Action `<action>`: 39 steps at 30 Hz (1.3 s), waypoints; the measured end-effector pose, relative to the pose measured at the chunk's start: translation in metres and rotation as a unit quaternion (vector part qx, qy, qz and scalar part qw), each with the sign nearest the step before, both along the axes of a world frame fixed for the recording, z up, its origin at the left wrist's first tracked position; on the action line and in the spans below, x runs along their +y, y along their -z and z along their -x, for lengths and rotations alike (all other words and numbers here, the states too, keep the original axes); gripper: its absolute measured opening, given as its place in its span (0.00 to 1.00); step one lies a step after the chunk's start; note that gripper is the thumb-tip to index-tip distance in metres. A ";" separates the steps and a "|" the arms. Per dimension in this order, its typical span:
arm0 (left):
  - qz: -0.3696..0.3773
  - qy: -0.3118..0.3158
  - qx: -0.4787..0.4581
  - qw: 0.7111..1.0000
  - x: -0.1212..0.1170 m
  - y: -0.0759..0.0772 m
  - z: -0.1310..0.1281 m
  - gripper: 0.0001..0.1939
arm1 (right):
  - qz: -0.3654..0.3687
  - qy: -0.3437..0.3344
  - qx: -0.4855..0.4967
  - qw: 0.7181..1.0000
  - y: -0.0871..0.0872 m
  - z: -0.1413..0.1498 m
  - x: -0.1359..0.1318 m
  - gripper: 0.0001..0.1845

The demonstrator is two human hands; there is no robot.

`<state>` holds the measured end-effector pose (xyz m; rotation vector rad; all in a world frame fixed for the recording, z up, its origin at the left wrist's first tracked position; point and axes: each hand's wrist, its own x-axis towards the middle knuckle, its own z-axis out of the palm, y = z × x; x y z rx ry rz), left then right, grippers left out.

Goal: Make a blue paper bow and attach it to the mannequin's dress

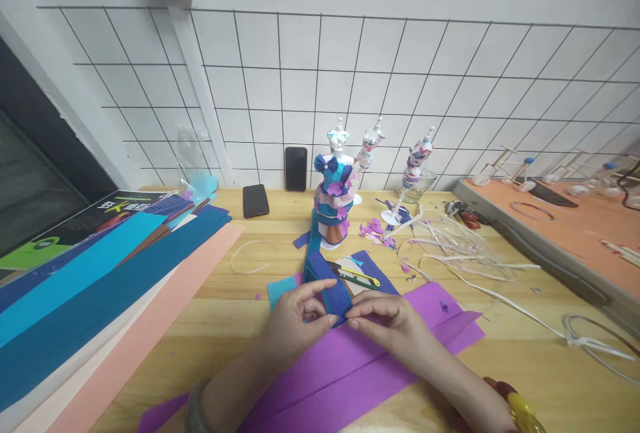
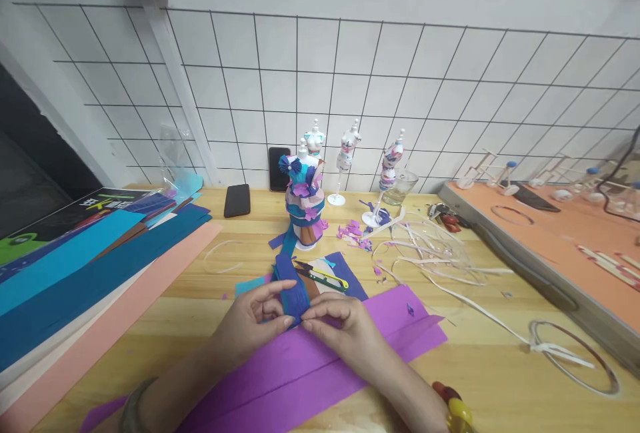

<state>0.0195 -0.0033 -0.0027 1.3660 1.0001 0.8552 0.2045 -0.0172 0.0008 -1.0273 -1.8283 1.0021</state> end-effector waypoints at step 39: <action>0.011 -0.024 -0.073 0.997 -0.003 -0.003 -0.007 0.26 | 0.092 0.088 0.056 0.990 0.004 0.012 -0.005 0.06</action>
